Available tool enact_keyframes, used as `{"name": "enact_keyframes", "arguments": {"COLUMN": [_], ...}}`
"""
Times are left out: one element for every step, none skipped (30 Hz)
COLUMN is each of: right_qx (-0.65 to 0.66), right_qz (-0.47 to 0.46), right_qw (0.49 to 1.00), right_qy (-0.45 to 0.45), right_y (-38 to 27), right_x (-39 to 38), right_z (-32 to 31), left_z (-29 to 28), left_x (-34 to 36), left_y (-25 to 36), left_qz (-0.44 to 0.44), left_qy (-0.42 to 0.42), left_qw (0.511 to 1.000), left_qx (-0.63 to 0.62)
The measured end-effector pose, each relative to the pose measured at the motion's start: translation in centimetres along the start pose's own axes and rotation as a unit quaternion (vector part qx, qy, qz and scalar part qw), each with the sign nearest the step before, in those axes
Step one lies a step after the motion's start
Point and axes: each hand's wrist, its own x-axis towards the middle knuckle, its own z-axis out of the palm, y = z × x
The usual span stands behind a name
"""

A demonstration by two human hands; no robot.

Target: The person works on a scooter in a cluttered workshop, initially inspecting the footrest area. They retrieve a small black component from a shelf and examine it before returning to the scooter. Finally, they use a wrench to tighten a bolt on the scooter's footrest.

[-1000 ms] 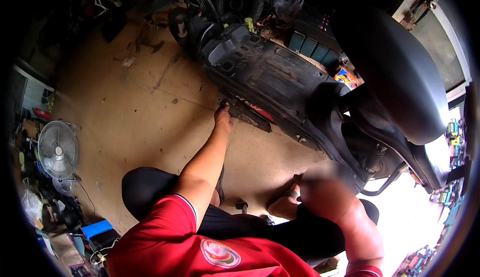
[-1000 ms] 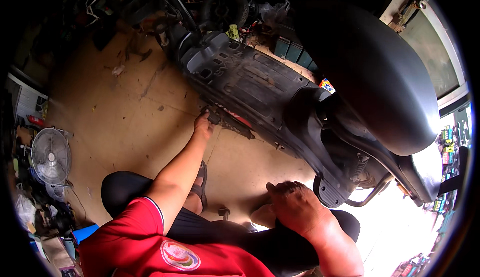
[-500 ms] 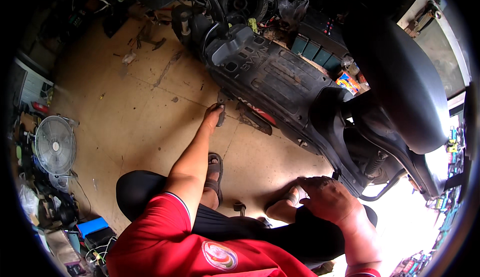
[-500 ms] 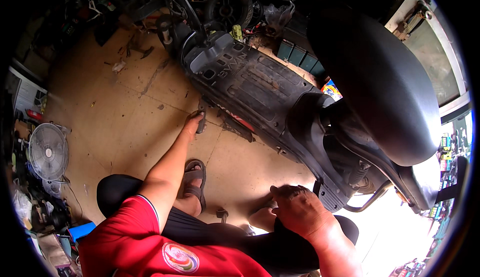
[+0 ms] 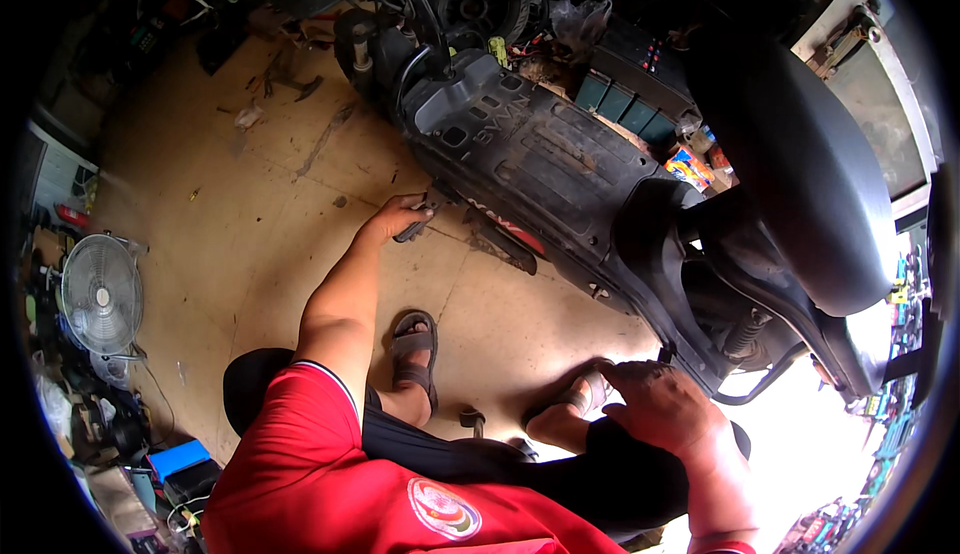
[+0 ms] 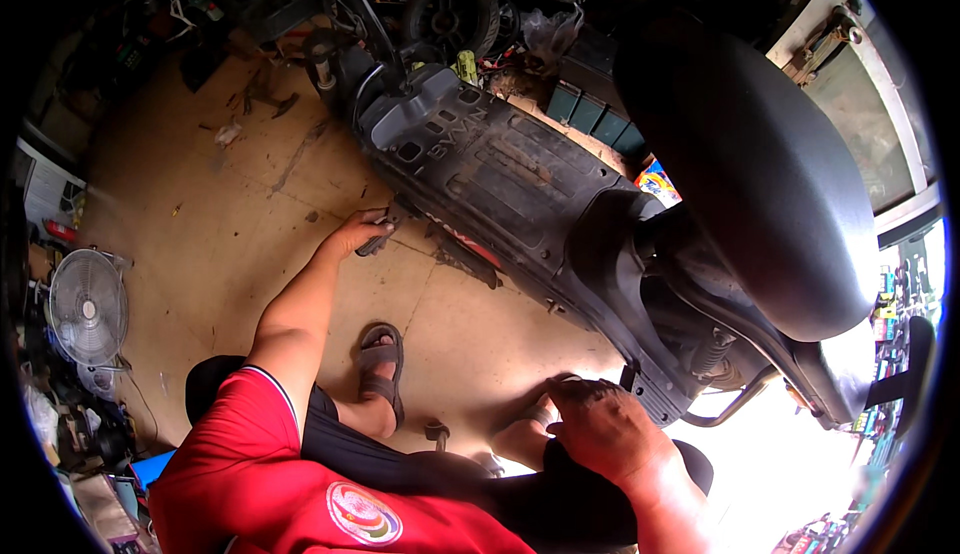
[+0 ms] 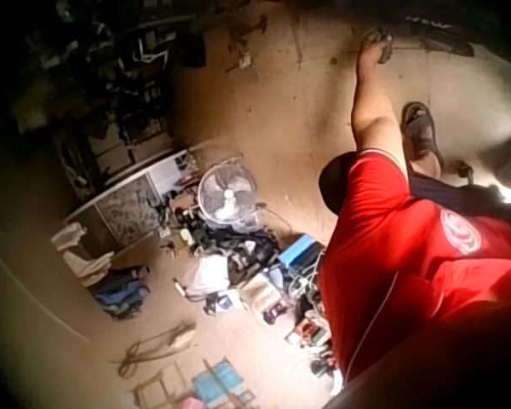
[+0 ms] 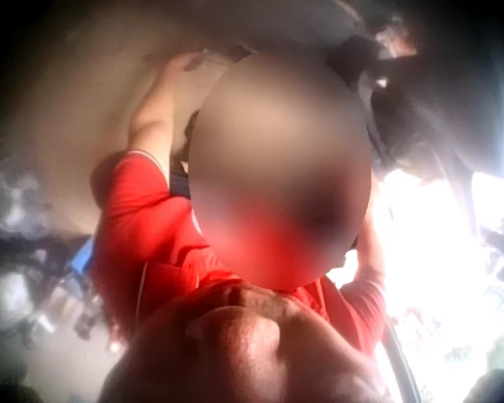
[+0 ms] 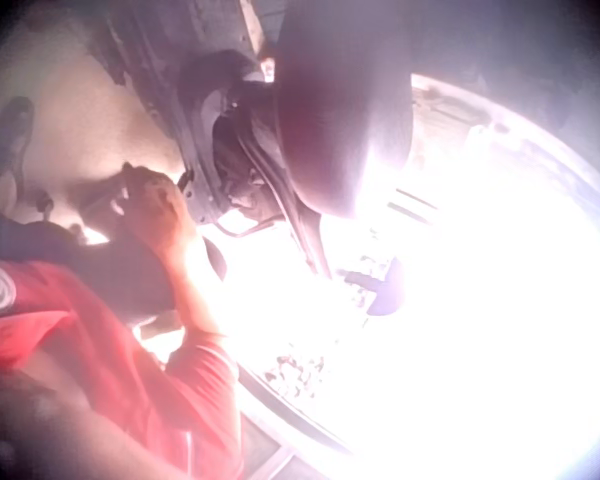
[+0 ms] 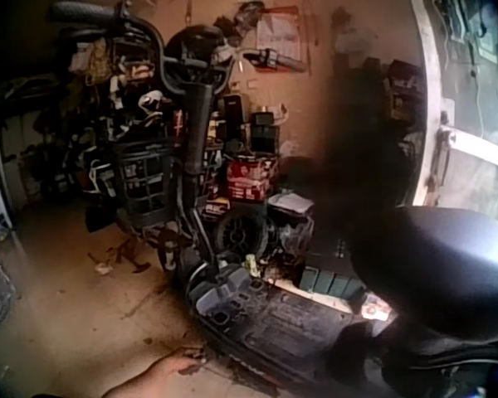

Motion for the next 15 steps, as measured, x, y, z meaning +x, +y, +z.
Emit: {"name": "enact_keyframes", "arguments": {"right_qx": [0.008, 0.013, 0.017, 0.016, 0.015, 0.009, 0.002, -0.006, -0.004, -0.002, 0.000, -0.006, -0.013, -0.019, -0.021], "right_qz": [-0.013, -0.020, -0.026, -0.027, -0.026, -0.026, -0.027, -0.027, -0.031, -0.034, -0.041, -0.045, -0.049, -0.048, -0.054], "right_qw": [0.999, 0.998, 0.997, 0.997, 0.997, 0.997, 0.998, 0.998, 0.998, 0.998, 0.998, 0.997, 0.997, 0.997, 0.996], "right_qy": [0.038, 0.056, 0.074, 0.073, 0.073, 0.067, 0.062, 0.055, 0.055, 0.055, 0.055, 0.056, 0.057, 0.058, 0.066], "right_y": [-0.1, -0.1, -0.2, -0.2, -0.2, -0.2, -0.3, -0.3, -0.3, -0.3, -0.4, -0.4, -0.4, -0.5, -0.6], "right_x": [0.0, 0.0, 0.0, 0.1, 0.1, 0.2, 0.3, 0.4, 0.5, 0.5, 0.6, 0.6, 0.6, 0.6, 0.6], "right_z": [0.1, 0.1, 0.2, 0.1, 0.1, 0.0, 0.0, -0.1, -0.1, -0.2, -0.2, -0.2, -0.2, -0.1, -0.1], "left_z": [0.1, 0.2, 0.4, 0.7, 1.4, 1.9, 2.2, 2.6, 3.0, 3.5, 3.6, 4.0, 4.5, 5.6, 7.0], "left_x": [0.1, 0.2, 0.2, 0.0, -0.2, -0.3, -0.5, -0.8, -1.0, -0.8, -0.6, -0.4, -0.2, 0.3, 1.0], "left_y": [-0.2, -0.7, -1.2, -1.9, -2.3, -2.7, -2.9, -2.7, -2.6, -2.7, -3.0, -3.3, -3.7, -4.2, -4.8], "left_qz": [0.007, 0.013, 0.019, 0.017, 0.017, 0.016, 0.017, 0.019, 0.020, 0.022, 0.025, 0.028, 0.013, -0.003, -0.020], "left_qy": [0.010, 0.022, 0.033, 0.040, 0.045, 0.050, 0.054, 0.058, 0.061, 0.079, 0.100, 0.120, 0.123, 0.122, 0.119], "left_qw": [1.000, 0.999, 0.997, 0.994, 0.990, 0.985, 0.983, 0.981, 0.979, 0.977, 0.976, 0.973, 0.969, 0.965, 0.960], "left_qx": [-0.023, -0.045, -0.067, -0.099, -0.131, -0.162, -0.172, -0.183, -0.194, -0.195, -0.194, -0.193, -0.212, -0.232, -0.251]}}
